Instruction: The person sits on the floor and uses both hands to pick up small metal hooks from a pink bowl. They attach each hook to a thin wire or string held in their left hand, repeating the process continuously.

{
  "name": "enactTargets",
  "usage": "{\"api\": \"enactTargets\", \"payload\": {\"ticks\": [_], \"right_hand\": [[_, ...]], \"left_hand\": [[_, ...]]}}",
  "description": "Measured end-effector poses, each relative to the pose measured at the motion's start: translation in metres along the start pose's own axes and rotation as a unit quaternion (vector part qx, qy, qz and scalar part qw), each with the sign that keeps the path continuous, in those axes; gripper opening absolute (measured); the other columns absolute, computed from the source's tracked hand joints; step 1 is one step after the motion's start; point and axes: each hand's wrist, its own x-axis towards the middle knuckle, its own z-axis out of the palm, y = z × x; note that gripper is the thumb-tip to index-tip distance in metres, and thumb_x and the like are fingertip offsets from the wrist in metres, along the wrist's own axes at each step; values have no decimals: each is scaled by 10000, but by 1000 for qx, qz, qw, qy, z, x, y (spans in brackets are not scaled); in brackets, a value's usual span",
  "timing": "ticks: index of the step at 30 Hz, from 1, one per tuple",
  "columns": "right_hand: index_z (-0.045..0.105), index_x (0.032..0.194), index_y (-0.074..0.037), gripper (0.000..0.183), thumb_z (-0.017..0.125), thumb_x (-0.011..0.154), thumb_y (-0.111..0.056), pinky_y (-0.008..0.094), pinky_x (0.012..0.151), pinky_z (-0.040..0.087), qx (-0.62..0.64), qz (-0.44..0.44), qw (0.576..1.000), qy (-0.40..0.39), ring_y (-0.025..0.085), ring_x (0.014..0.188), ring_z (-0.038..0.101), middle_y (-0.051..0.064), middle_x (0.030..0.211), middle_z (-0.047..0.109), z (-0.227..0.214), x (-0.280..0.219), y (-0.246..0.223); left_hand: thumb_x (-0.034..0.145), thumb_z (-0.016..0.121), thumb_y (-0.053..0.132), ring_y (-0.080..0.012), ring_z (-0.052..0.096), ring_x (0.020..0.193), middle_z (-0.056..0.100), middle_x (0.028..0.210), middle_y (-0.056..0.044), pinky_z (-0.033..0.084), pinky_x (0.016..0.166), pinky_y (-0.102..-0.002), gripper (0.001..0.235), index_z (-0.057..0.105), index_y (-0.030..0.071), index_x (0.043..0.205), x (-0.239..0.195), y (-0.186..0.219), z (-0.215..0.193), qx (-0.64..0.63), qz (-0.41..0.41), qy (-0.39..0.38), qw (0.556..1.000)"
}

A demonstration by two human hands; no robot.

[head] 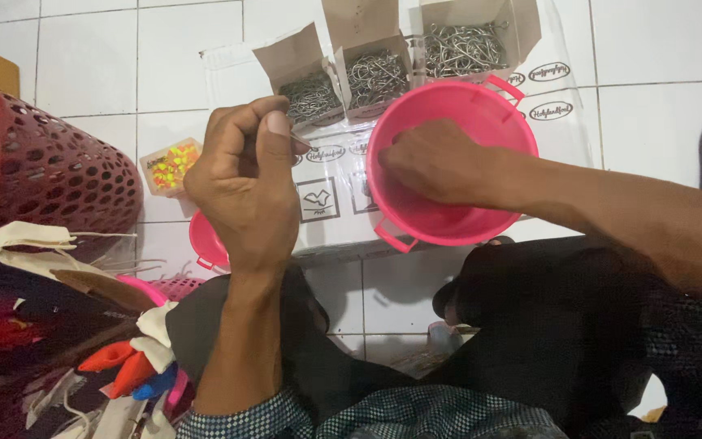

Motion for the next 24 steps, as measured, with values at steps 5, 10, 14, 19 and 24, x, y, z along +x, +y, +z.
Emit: {"api": "enactTargets", "payload": {"ticks": [5, 10, 14, 19, 24], "right_hand": [[594, 1068, -69, 266, 334, 1068, -126, 436, 422, 336, 91, 26, 993, -74, 303, 538, 566, 80, 660, 582, -16, -10, 11], [552, 858, -143, 353, 443, 1066, -406, 402, 566, 399, 128, 41, 989, -62, 242, 559, 518, 68, 635, 549, -60, -37, 9], [591, 788, -124, 301, 541, 1025, -302, 355, 644, 431, 247, 41, 968, -16, 193, 639, 559, 16, 674, 581, -79, -56, 16], [611, 748, -134, 207, 553, 942, -176, 316, 605, 408, 308, 72, 949, 8, 145, 581, 529, -8, 628, 586, -82, -65, 15], [749, 1030, -132, 230, 580, 878, -165, 467, 791, 588, 384, 85, 917, 63, 303, 732, 721, 101, 818, 796, -71, -69, 18]], "left_hand": [[1017, 563, 87, -145, 653, 701, 641, 968, -105, 554, 660, -261, 172, 697, -20, 1022, -2, 2, -1, -23, -15, 4, 1000], [1020, 571, 104, -141, 659, 753, 654, 956, -90, 540, 666, -256, 172, 708, 1, 1033, -5, -1, 1, -18, -14, -11, 1000], [1008, 571, 112, -166, 656, 879, 672, 966, -91, 545, 726, -281, 185, 718, 0, 996, -7, 1, 7, -31, -23, -33, 999], [999, 565, 74, -174, 666, 942, 690, 974, -83, 536, 815, -301, 188, 697, 42, 869, -12, -1, 15, -29, -8, -53, 998], [1028, 592, 108, -192, 656, 806, 637, 877, -152, 567, 690, -363, 201, 697, -26, 921, -13, -9, 20, -112, 38, -67, 991]]}}
